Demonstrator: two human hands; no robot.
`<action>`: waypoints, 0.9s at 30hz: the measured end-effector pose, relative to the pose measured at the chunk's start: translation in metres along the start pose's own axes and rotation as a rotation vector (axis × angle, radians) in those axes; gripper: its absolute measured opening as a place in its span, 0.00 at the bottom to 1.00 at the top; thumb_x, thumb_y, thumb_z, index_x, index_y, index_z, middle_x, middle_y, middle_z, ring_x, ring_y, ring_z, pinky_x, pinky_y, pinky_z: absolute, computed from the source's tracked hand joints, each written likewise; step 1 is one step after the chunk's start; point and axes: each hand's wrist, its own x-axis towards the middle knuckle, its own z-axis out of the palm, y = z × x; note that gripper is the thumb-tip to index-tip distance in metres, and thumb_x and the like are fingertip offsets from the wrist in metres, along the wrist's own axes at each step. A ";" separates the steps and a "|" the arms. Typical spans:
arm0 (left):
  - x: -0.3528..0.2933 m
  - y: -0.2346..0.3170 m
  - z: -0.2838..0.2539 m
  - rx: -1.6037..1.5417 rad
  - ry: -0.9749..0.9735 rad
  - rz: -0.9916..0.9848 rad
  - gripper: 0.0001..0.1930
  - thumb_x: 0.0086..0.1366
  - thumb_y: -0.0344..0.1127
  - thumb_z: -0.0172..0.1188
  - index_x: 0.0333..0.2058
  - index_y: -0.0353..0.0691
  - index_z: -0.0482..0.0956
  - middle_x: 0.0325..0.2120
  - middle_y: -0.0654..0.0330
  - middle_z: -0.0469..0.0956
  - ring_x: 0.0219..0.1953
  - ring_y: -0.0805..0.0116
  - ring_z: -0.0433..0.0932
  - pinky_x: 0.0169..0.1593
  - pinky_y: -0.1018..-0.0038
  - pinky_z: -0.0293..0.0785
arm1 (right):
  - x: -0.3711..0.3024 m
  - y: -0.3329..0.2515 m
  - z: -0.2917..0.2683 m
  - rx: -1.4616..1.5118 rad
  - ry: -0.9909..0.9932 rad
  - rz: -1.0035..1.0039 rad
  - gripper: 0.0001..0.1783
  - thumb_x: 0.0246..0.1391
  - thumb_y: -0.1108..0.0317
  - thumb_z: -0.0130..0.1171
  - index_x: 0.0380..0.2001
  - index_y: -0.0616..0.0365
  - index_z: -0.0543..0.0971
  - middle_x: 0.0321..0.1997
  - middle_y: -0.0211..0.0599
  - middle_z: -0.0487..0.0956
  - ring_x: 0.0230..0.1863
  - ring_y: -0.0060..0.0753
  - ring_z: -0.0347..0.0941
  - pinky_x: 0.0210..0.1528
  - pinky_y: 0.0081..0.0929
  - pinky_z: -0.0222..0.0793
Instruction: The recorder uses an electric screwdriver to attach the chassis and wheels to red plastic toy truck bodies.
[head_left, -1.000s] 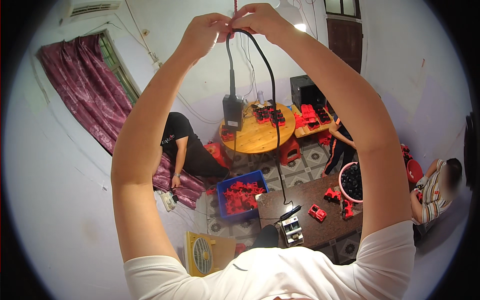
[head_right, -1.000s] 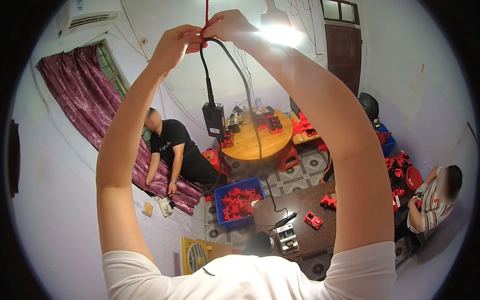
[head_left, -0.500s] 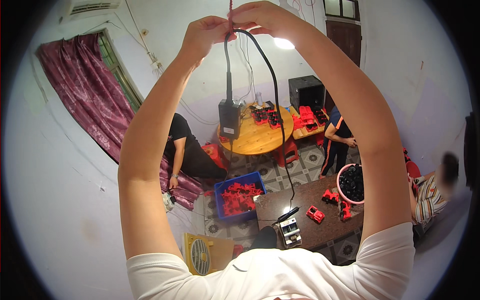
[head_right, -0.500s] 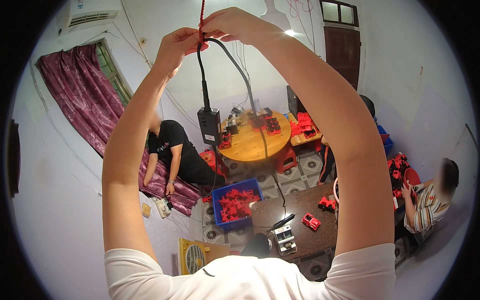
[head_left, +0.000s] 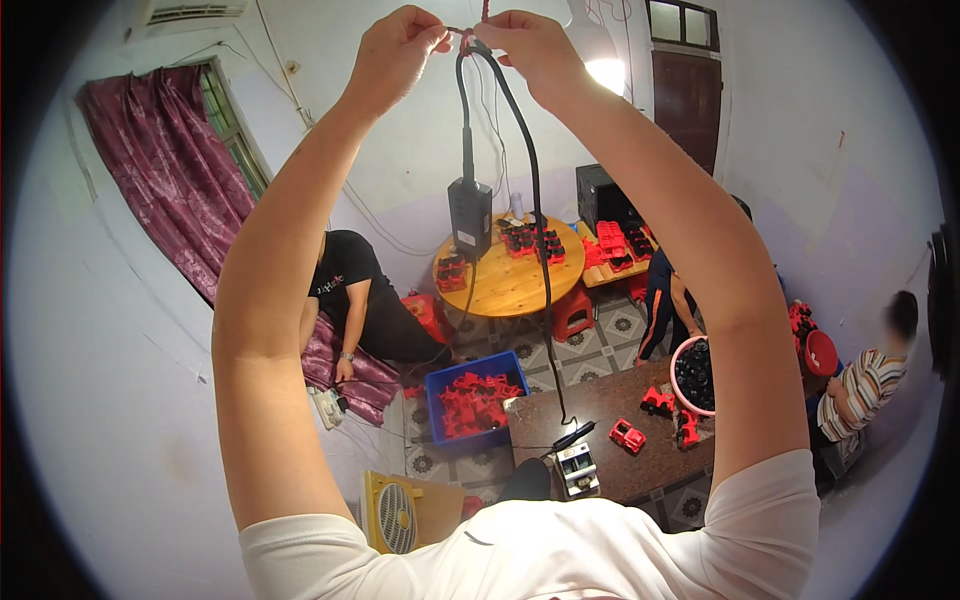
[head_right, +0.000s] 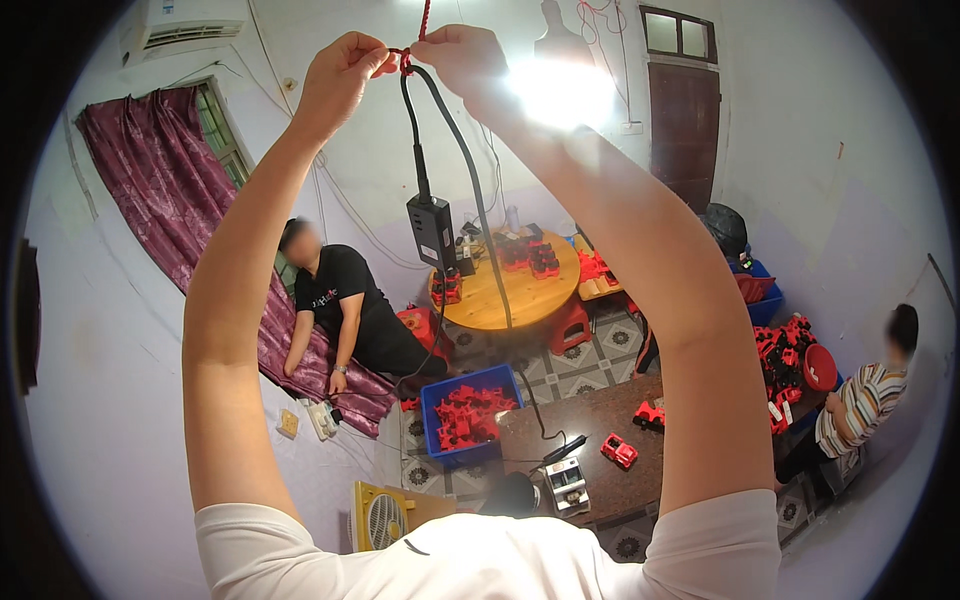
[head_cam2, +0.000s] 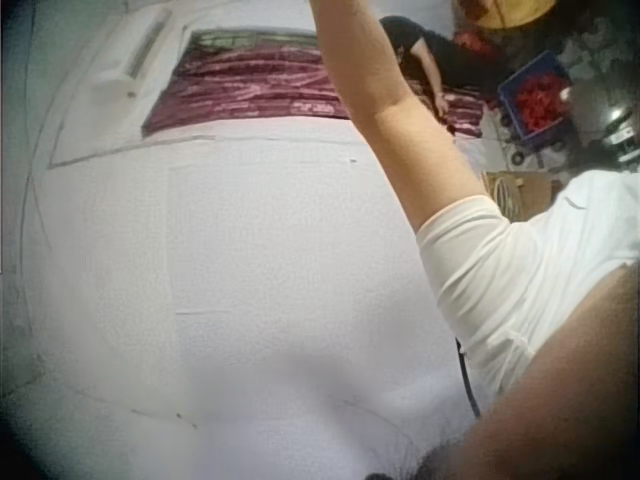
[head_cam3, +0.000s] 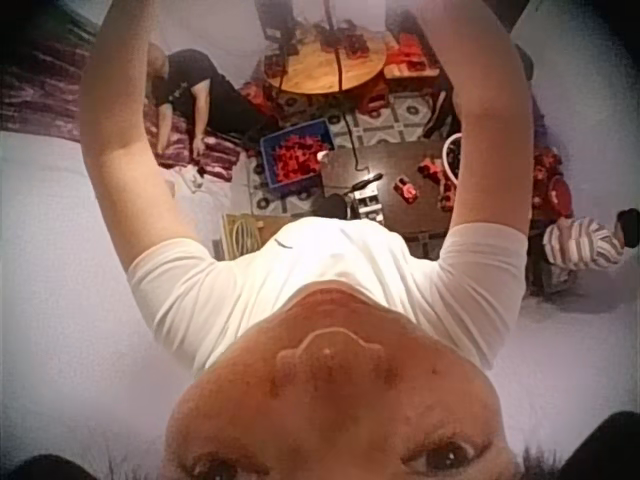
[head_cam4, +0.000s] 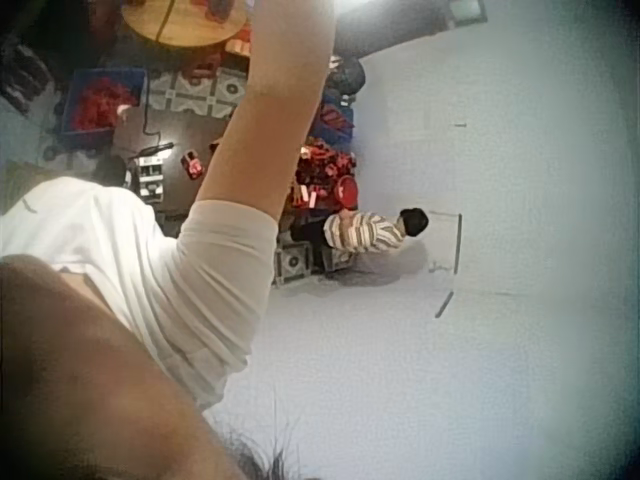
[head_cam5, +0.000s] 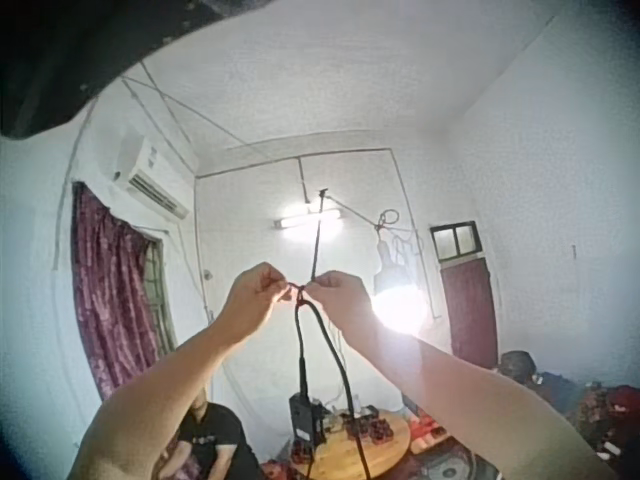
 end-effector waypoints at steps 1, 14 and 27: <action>0.000 0.003 -0.001 0.080 0.020 -0.033 0.07 0.64 0.31 0.52 0.35 0.34 0.74 0.31 0.59 0.79 0.36 0.73 0.79 0.43 0.78 0.73 | -0.002 -0.002 -0.002 0.000 0.001 -0.003 0.13 0.45 0.64 0.63 0.33 0.61 0.81 0.23 0.28 0.75 0.25 0.17 0.65 0.27 0.17 0.59; -0.044 -0.009 -0.008 0.219 0.158 0.028 0.05 0.61 0.30 0.52 0.29 0.34 0.72 0.22 0.59 0.77 0.27 0.72 0.78 0.32 0.78 0.72 | -0.014 -0.008 0.009 -0.092 0.020 0.214 0.07 0.50 0.71 0.56 0.30 0.65 0.77 0.30 0.39 0.80 0.27 0.21 0.76 0.21 0.13 0.63; -0.021 -0.024 0.049 -0.204 -0.047 -0.422 0.07 0.62 0.27 0.51 0.39 0.36 0.72 0.28 0.55 0.79 0.29 0.68 0.80 0.35 0.75 0.77 | 0.001 0.021 -0.012 -0.050 -0.204 0.082 0.12 0.48 0.66 0.61 0.32 0.65 0.78 0.26 0.35 0.79 0.26 0.21 0.76 0.24 0.16 0.69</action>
